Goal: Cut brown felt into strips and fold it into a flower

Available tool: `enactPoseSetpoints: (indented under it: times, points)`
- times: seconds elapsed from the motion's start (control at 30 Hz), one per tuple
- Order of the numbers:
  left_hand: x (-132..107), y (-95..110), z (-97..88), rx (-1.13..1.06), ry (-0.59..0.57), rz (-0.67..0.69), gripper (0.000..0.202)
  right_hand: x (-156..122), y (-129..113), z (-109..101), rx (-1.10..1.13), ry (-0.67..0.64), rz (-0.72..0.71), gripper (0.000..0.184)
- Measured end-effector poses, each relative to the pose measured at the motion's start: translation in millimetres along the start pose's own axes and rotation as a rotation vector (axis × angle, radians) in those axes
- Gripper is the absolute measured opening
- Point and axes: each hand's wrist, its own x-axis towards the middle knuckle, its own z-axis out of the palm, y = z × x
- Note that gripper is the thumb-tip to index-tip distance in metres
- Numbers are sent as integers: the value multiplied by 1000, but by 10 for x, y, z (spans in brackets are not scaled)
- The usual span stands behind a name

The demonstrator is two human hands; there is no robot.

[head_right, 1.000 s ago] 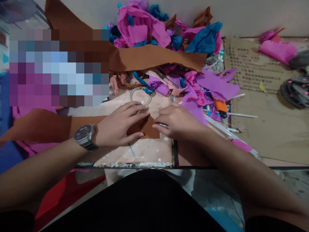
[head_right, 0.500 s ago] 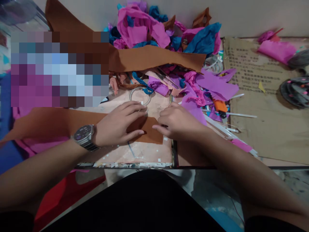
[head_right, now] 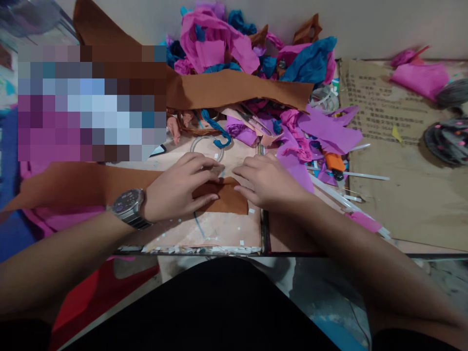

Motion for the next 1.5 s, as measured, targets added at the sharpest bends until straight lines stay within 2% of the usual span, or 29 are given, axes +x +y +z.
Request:
enactPoseSetpoints:
  times: [0.17, 0.33, 0.5, 0.57, 0.63, 0.7, 0.87, 1.03, 1.13, 1.23, 1.33, 1.5]
  points:
    - [-2, 5, 10, -9, 20, 8, 20, -1, -6, 38, 40, 28, 12, 28]
    - [4, 24, 26, -32, 19, 4, 30, 3, -12, 58, 131, 55, 19, 15]
    - [5, 69, 23, -30, 19, -18, 46, 13, -52, 61, 217, 107, 5, 12]
    - [5, 84, 24, -24, 44, -43, 45, 22, -78, 63, 236, 121, -14, 11]
    - [6, 89, 26, -10, 69, -65, 35, 31, -105, 74, 247, 134, -15, 11]
    - [7, 81, 22, -1, 69, -77, 26, 36, -128, 93, 261, 145, 6, 11]
    - [2, 56, -59, -21, 15, -99, 26, 11, -159, 100, 354, 213, 104, 7]
    - [19, 74, -264, -33, -32, -229, 33, -7, -152, 5, 512, 338, 309, 6]
    - [31, 67, -376, -25, -4, -303, 38, 5, -105, -10, 614, 384, 371, 8]
    - [34, 39, -427, -20, 31, -337, 38, 17, -36, 14, 716, 393, 410, 13]
    - [27, -11, -431, 11, 39, -334, 41, 23, 11, 29, 722, 416, 429, 15]
    - [-21, -120, -453, 270, -36, -310, 40, 26, 6, 40, 624, 425, 408, 11]
